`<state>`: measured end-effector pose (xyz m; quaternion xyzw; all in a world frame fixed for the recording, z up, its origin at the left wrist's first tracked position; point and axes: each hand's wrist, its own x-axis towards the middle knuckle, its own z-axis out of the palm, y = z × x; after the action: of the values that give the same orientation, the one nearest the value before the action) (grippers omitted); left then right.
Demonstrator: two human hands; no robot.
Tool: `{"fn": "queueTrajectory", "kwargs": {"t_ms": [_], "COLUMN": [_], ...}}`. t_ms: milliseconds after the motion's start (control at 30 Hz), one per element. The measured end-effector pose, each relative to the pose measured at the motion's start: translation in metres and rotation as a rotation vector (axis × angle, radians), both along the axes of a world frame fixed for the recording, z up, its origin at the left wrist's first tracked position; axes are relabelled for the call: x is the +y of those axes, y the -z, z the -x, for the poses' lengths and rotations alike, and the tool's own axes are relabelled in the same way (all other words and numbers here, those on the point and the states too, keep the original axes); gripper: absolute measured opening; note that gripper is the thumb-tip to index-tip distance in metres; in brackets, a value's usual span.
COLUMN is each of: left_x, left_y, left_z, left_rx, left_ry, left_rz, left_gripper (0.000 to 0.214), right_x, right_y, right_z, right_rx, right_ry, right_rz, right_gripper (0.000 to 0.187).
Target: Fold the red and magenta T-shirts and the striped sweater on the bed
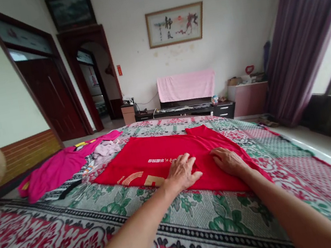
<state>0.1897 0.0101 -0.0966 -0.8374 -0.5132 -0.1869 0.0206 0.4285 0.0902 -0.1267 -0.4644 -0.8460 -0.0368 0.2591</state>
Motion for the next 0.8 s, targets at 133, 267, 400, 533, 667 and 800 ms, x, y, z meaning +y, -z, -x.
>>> {"fn": "queueTrajectory", "kwargs": {"t_ms": [133, 267, 400, 533, 667, 800], "left_x": [-0.013, -0.028, -0.044, -0.049, -0.046, -0.042], "left_y": [-0.009, -0.015, -0.011, 0.008, 0.02, 0.022], "left_z": [0.081, 0.17, 0.236, 0.269, 0.274, 0.28], "left_rx": [0.069, 0.071, 0.03, -0.072, -0.065, -0.077], "left_ry": [-0.117, -0.247, -0.248, -0.309, -0.308, -0.288], "left_rz": [-0.009, 0.017, 0.101, 0.106, 0.056, 0.036], "left_gripper": [0.034, 0.03, 0.035, 0.048, 0.049, 0.046], "right_x": [0.004, -0.004, -0.033, -0.077, -0.116, -0.137], "right_y": [0.002, -0.007, -0.017, -0.02, -0.02, -0.019], "right_z": [0.0, 0.007, 0.012, 0.012, 0.014, 0.015], "right_rx": [0.004, 0.043, 0.147, 0.149, 0.077, 0.049], "right_ry": [0.026, 0.135, 0.175, 0.154, 0.097, 0.018], "right_rz": [-0.004, -0.01, -0.098, -0.102, -0.044, -0.016], "right_gripper": [0.032, 0.034, 0.029, 0.021, 0.019, 0.023]}}
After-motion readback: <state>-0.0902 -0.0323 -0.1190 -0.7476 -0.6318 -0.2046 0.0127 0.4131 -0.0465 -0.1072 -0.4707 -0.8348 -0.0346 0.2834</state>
